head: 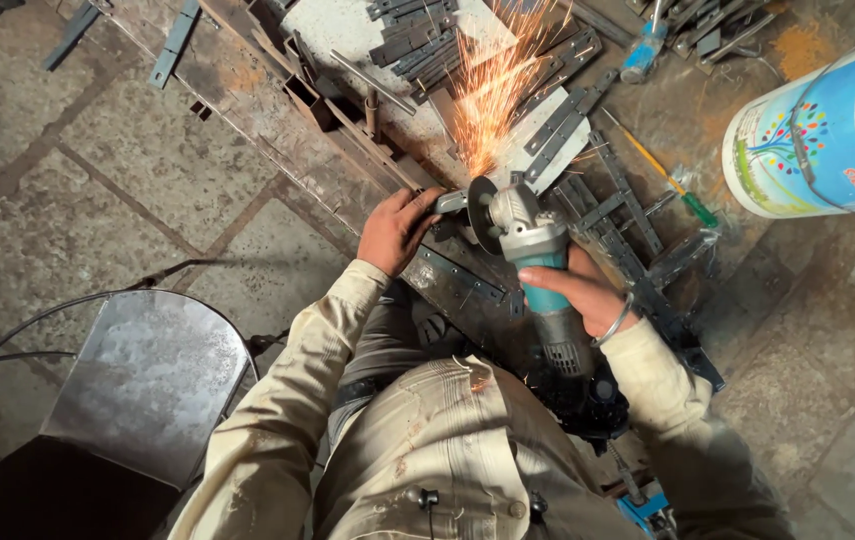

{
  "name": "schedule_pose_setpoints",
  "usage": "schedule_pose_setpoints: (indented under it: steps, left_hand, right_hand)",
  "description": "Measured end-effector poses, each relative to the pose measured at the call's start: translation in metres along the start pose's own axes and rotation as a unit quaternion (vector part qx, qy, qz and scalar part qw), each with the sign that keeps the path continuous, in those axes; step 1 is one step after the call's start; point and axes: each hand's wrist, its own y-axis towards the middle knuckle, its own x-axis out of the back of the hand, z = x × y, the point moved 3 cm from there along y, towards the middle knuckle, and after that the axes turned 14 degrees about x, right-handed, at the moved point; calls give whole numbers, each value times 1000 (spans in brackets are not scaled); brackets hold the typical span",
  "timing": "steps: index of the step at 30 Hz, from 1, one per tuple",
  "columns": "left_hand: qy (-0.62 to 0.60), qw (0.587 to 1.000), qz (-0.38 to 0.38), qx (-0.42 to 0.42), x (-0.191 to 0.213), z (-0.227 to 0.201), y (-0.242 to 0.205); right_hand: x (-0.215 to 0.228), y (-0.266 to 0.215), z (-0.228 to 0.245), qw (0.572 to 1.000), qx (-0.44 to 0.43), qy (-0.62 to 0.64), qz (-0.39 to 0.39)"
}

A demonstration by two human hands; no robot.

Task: The person is assembling and grinding metal hinges and components on a workbench in a workshop.

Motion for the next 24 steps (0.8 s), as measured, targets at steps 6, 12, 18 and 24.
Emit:
schedule_pose_setpoints:
  steps: [6,12,18,24]
  left_hand:
    - [74,995,41,55,12,-16,-2]
    - [114,993,24,21,20,-27,0]
    - [113,990,72,50,23,-28,4]
    - [102,993,47,33,22,-26,4]
  right_hand:
    - [15,-13,-20,957,147,-235,-90]
    - [-6,-4,3,869,101,-463,-140]
    - [-18,-2,11,834,122,-525,-118]
    - [-17,-2,11,825,123,-540,-115]
